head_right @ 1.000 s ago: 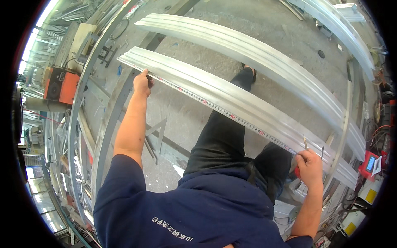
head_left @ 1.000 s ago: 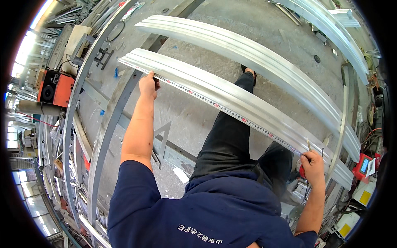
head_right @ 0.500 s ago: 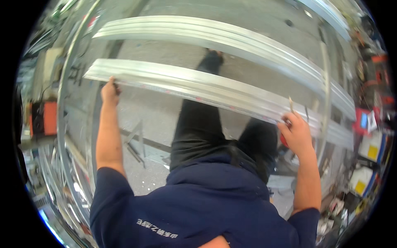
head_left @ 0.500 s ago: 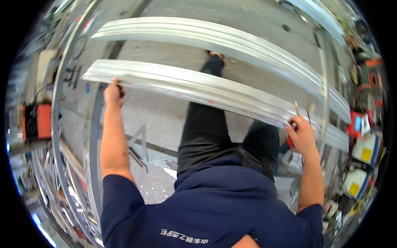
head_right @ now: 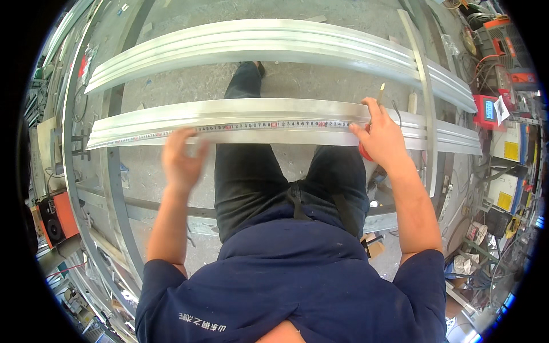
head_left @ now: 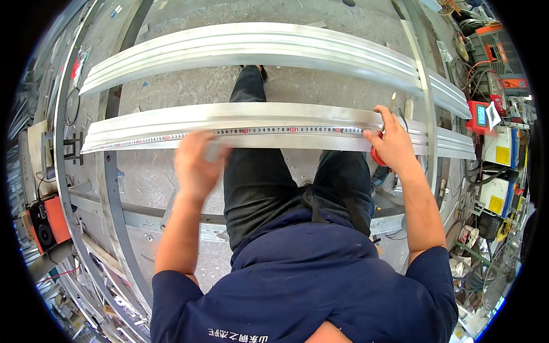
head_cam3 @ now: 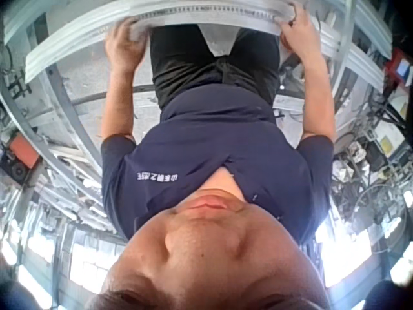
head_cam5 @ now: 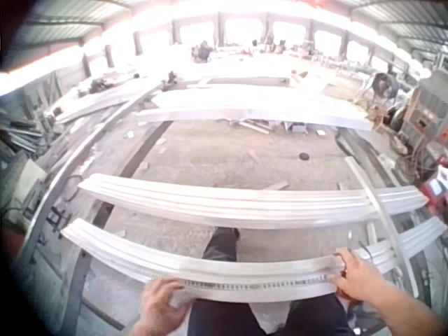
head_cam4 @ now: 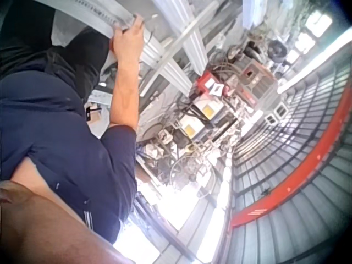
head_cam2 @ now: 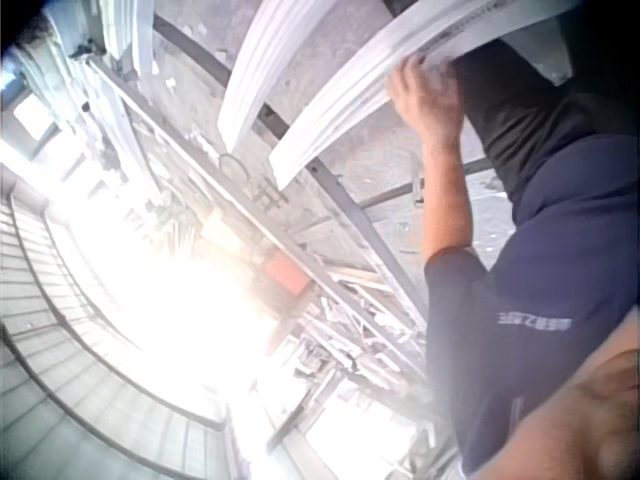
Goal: The person measures and marks long white metal profiles using a tape measure and pencil, then uses a corded power drill to create holes at the marked locations. The person handles the profiles by hand, repositions them, and drills multiple holes sequentially.
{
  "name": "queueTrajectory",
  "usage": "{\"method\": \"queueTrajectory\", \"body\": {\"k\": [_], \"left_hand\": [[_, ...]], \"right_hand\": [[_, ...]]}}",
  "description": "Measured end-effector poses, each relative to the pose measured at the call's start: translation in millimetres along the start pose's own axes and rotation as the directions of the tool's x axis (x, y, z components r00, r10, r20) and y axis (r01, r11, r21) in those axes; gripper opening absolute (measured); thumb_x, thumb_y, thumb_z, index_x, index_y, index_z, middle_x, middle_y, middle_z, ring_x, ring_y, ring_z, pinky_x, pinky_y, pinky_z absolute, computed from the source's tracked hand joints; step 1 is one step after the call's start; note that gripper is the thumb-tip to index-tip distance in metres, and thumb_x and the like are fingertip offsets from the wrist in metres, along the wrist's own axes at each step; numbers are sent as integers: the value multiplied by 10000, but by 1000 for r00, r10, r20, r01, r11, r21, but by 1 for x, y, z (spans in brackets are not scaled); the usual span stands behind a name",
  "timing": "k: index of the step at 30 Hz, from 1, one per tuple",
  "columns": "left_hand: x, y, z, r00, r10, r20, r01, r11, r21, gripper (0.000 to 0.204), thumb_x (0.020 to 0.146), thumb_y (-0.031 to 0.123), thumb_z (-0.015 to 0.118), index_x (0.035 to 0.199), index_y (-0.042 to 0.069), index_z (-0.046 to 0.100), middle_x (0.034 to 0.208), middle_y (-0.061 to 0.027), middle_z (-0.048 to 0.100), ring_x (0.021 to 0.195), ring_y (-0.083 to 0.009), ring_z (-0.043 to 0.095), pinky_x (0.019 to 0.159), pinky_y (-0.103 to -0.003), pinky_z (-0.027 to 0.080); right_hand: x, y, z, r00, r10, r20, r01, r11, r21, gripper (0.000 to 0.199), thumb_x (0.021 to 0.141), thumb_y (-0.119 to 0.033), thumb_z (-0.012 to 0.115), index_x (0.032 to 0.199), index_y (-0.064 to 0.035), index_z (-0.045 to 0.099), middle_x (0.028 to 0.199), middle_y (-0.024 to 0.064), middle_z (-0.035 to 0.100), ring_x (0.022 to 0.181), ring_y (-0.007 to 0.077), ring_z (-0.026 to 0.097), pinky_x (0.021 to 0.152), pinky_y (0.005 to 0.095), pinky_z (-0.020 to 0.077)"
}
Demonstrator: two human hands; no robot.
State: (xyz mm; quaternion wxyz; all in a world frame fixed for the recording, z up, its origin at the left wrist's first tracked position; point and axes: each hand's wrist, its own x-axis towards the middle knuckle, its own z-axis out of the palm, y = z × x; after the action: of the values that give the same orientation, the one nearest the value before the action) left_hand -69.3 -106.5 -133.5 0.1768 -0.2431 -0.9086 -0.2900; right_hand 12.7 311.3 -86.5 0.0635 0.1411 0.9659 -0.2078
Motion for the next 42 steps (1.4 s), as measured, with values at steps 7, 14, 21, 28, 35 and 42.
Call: {"method": "queueTrajectory", "body": {"k": [7,14,21,28,35,42], "left_hand": [[15,120,90,799,345,493,-309,938,-157,811,872,492,740,1488,18,505,1610,-140,417,1536,-298,323,1268,-498,220],[23,140,133,741,407,534,-427,899,-93,875,864,505,732,1525,5,453,1637,-171,367,1542,-314,310,1265,-504,215],[22,145,141,708,404,579,-468,882,-42,875,857,462,741,1543,15,432,1660,-169,340,1553,-305,301,1266,-505,207],[22,144,144,753,421,506,-468,883,-38,784,865,386,715,1522,31,474,1633,-149,401,1522,-297,369,1252,-502,243],[18,139,149,811,446,379,-475,880,-20,541,933,228,596,1432,21,575,1562,-149,502,1461,-298,464,1214,-486,322],[18,139,148,830,431,353,-433,898,-79,529,937,197,555,1436,24,571,1559,-148,504,1473,-297,448,1213,-489,325]], "right_hand": [[14,8,10,1000,-20,22,20,1000,-24,573,891,-286,762,1377,-124,506,1122,142,648,872,301,700,818,446,558],[15,4,8,999,-7,35,9,999,-38,609,877,-277,776,1397,-115,503,1121,142,646,874,311,702,810,447,563],[13,20,17,983,-158,-96,143,978,-154,661,843,-315,801,1382,-46,531,1183,204,636,1039,383,668,891,487,549],[13,18,9,993,-105,-53,92,975,-201,708,817,-350,827,1376,-21,543,1160,193,641,1116,397,610,977,499,485],[1,10,14,889,-214,-405,238,971,9,417,923,-159,752,1276,-2,595,1085,160,714,997,289,678,814,383,546],[-1,-33,6,891,-229,-391,442,634,635,367,1113,-256,489,1332,10,614,946,86,724,764,93,607,668,263,500]]}}
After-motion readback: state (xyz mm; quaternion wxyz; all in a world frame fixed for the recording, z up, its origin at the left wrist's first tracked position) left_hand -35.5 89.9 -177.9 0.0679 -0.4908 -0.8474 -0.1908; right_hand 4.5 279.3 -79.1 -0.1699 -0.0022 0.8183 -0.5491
